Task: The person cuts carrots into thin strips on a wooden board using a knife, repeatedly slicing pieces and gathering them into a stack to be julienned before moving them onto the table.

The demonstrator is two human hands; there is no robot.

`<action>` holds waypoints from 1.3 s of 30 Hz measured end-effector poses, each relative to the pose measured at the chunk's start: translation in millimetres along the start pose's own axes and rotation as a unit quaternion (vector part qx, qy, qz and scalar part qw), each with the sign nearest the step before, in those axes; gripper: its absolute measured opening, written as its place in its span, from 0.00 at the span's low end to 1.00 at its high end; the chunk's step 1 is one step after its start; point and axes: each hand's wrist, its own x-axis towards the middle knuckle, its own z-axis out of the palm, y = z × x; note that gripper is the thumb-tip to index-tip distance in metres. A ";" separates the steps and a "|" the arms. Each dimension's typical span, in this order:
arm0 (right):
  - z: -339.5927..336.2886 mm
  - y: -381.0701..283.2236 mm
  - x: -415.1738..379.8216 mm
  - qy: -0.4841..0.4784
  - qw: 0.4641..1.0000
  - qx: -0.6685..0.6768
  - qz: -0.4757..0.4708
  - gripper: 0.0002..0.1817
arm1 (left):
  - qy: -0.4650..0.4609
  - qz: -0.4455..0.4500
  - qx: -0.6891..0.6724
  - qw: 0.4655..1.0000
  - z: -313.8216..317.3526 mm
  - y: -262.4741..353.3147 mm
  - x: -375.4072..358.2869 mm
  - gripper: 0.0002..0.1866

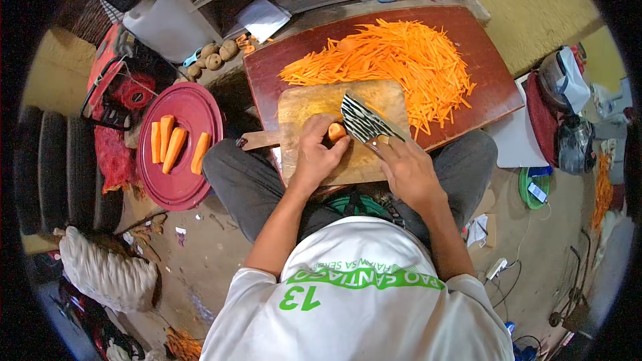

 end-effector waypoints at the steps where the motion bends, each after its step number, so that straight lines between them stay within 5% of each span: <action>1: -0.3 0.0 4.7 -0.008 1.000 0.017 -0.009 0.21 | 0.001 0.003 0.002 1.000 1.4 0.1 -0.2 0.22; 6: 24.9 31.9 53.8 -0.050 0.993 0.100 -0.039 0.14 | -0.011 0.004 0.014 1.000 -0.8 0.9 0.0 0.24; 9: 36.3 57.7 91.8 0.000 0.999 -0.026 -0.027 0.08 | -0.007 0.006 0.024 1.000 -0.6 0.0 -1.1 0.25; 15: 11.4 70.8 105.2 0.110 0.993 -0.024 0.025 0.09 | 0.023 0.029 0.029 0.999 -0.7 2.5 -4.1 0.26; 20: -18.2 46.5 37.1 -0.066 0.993 0.083 0.054 0.14 | 0.081 0.064 0.031 0.994 -6.5 15.1 -4.6 0.23; 29: 4.8 3.9 -12.4 -0.007 1.000 -0.004 0.003 0.35 | 0.109 0.073 0.013 0.991 -3.4 10.9 -5.1 0.15; 32: 6.7 10.3 -3.1 -0.105 0.994 0.006 0.029 0.35 | 0.113 0.080 0.013 0.990 -3.3 7.9 -7.5 0.15; 35: 4.1 6.0 -1.2 -0.044 0.995 0.074 0.041 0.31 | 0.116 0.082 0.001 0.990 -3.5 7.5 -9.0 0.14; 39: -17.8 -5.5 5.5 -0.067 0.971 0.158 0.167 0.30 | 0.119 0.086 0.006 0.989 -3.3 7.3 -11.4 0.13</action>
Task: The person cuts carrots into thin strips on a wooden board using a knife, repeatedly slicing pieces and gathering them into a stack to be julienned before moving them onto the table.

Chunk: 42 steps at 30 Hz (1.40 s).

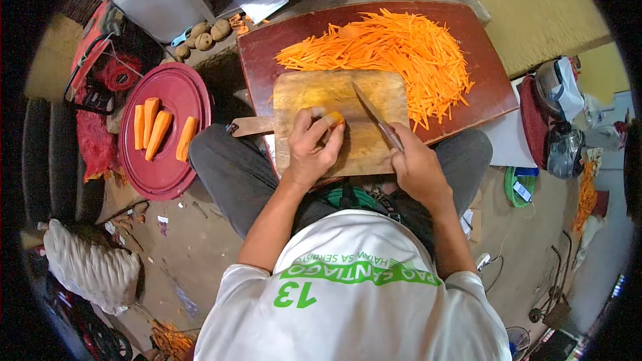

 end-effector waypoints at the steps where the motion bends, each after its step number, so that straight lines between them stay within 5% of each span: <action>1: -2.9 -0.3 -0.5 -0.003 0.999 0.045 0.018 0.30 | -0.005 0.001 0.004 1.000 -1.4 -0.3 0.4 0.13; 7: -12.6 -27.4 -15.5 -0.034 0.979 0.198 0.016 0.30 | -0.024 0.029 0.020 0.999 -5.6 1.9 3.2 0.15; 12: -14.7 -42.6 -23.7 -0.009 0.989 0.132 -0.066 0.29 | -0.053 0.041 0.049 0.997 -10.0 -0.7 0.8 0.16; 18: -26.3 -53.4 -30.7 -0.052 0.991 0.125 0.002 0.29 | -0.074 0.070 0.053 0.993 -10.9 -4.6 0.8 0.18; 27: -18.7 -47.7 -30.3 -0.043 0.994 0.064 -0.076 0.31 | -0.105 0.134 0.070 0.983 -15.4 -6.9 8.9 0.23; 33: -27.4 -69.4 -22.4 -0.126 0.988 0.075 0.050 0.28 | -0.115 0.141 0.068 0.981 -15.6 -11.1 5.7 0.24; 36: -17.3 -58.2 -19.1 -0.121 0.989 0.084 0.016 0.27 | -0.127 0.140 0.066 0.980 -16.3 -10.3 6.3 0.25; 40: 7.4 -31.9 -3.3 -0.023 0.988 0.003 -0.150 0.27 | -0.128 0.132 0.056 0.981 -13.5 -12.6 3.6 0.25; 42: 23.6 -20.1 4.6 -0.009 0.990 0.072 -0.121 0.27 | -0.120 0.137 0.065 0.981 -10.8 -16.9 -0.4 0.24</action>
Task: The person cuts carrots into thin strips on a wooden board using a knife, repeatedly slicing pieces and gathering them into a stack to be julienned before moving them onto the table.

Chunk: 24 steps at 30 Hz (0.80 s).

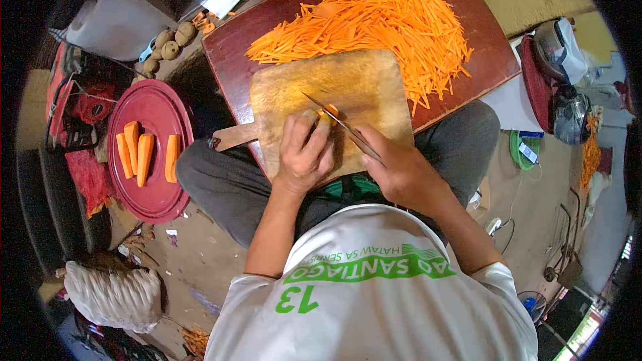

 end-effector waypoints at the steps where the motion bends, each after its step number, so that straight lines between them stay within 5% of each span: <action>1: 1.2 3.9 3.3 -0.012 1.000 0.005 0.018 0.27 | 0.004 0.007 0.015 1.000 3.4 -2.4 -2.8 0.23; 6: -9.0 5.2 23.6 -0.073 0.988 0.019 0.133 0.25 | 0.040 -0.024 -0.001 0.999 5.2 3.1 -2.4 0.21; 15: -36.1 -21.1 3.1 0.008 0.998 0.060 0.029 0.26 | 0.063 -0.019 0.030 0.997 2.9 4.2 1.4 0.21; 24: -40.4 -44.4 -10.4 -0.049 0.995 0.012 0.088 0.29 | 0.054 -0.013 0.017 0.998 0.0 5.6 3.1 0.20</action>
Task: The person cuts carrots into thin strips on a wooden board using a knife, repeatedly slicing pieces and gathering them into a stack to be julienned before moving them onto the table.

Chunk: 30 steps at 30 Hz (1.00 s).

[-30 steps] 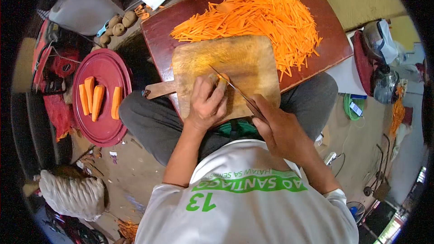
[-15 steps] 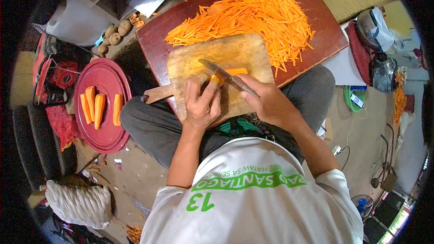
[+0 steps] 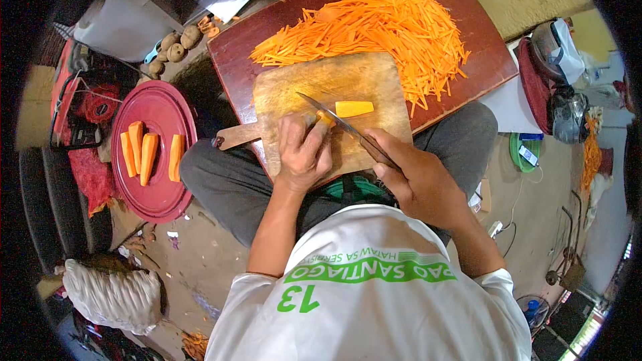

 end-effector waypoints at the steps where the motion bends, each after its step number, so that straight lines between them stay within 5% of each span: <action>1: 0.0 -0.7 0.2 -0.005 1.000 -0.001 0.004 0.29 | 0.001 -0.001 0.000 1.000 0.0 0.5 -0.2 0.20; 9: 8.3 3.6 7.8 0.000 1.000 -0.001 -0.001 0.28 | 0.001 0.017 -0.021 1.000 -1.7 -0.7 2.5 0.22; 12: 24.4 22.3 20.2 0.032 0.997 0.025 -0.072 0.27 | 0.003 0.017 -0.013 1.000 -0.6 -0.8 1.9 0.22; 18: 33.3 42.1 38.7 -0.013 1.000 0.020 0.001 0.26 | 0.021 0.007 -0.005 1.000 0.9 -0.1 2.4 0.20; 21: 44.7 51.5 41.5 0.069 0.991 -0.001 -0.116 0.25 | 0.020 -0.008 -0.015 1.000 3.7 1.8 -2.9 0.18; 24: 39.3 40.7 57.8 -0.024 1.000 -0.012 -0.006 0.25 | 0.026 0.003 -0.014 1.000 3.4 3.6 2.1 0.18; 27: 34.9 50.0 69.7 0.019 0.992 0.088 -0.087 0.25 | 0.030 0.004 -0.019 0.999 -0.1 3.5 5.5 0.18; 30: 17.0 44.7 60.2 0.003 0.988 0.151 -0.022 0.25 | 0.034 0.004 -0.014 0.999 -2.0 6.2 5.8 0.18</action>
